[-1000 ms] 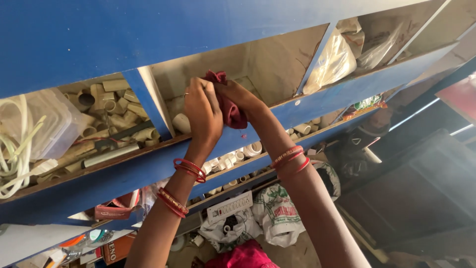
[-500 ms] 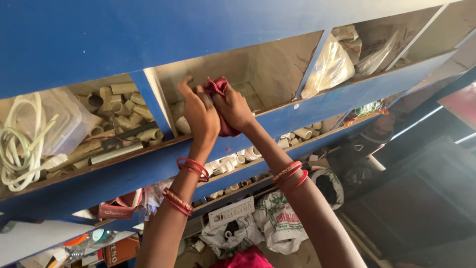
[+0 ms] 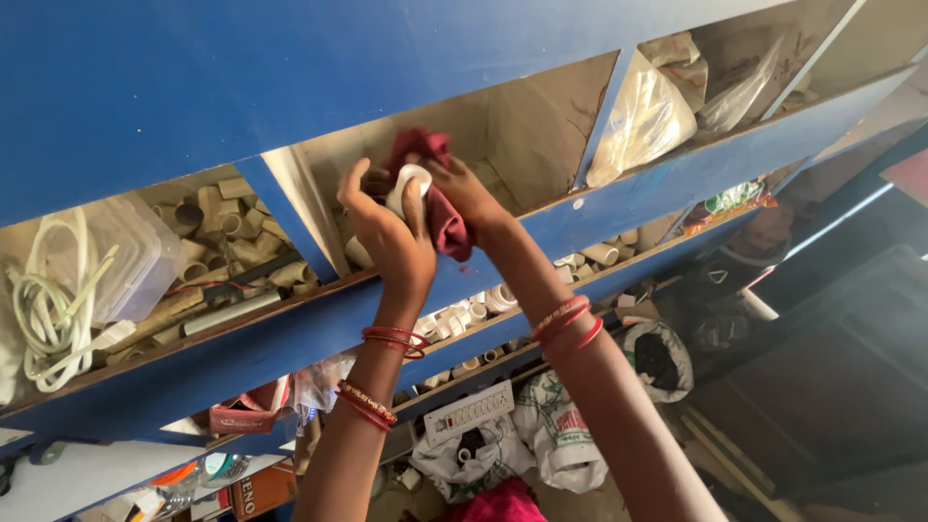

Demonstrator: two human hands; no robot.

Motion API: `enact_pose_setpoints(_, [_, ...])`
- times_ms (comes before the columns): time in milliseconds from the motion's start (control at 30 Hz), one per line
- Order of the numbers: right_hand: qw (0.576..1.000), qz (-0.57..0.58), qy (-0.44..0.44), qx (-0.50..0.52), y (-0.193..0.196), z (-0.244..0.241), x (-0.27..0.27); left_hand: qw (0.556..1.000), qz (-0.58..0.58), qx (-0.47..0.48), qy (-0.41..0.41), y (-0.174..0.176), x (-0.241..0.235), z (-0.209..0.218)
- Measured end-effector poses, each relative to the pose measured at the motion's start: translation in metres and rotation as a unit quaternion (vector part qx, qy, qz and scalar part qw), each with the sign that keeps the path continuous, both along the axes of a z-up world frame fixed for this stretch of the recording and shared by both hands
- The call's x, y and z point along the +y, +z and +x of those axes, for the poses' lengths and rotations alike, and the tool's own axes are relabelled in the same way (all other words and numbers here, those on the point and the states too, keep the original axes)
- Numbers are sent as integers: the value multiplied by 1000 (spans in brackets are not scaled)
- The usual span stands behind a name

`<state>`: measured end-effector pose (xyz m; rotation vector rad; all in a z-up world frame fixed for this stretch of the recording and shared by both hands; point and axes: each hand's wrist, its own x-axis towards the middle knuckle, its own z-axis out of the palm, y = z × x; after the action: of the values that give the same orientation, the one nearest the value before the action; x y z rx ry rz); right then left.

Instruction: The recorder is using a cloth to wipe and clean various PVC pipe fittings stored in a blue shelving unit.

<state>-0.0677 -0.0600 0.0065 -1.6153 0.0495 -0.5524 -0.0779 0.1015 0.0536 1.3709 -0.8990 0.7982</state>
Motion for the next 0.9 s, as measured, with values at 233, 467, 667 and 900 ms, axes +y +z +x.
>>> enact_pose_setpoints(233, [958,234,-65,-153,4,-9,14,962,120,171,-173,-12,-8,26])
enact_pose_setpoints(467, [956,281,-43,-74,30,-19,22,953,178,129,-209,-5,1,21])
enact_pose_setpoints(667, [936,344,-68,-35,36,-27,27,950,60,160,-261,0,2,16])
enact_pose_setpoints(900, [959,213,-80,-172,3,-17,23,878,-99,330,-333,-27,-12,47])
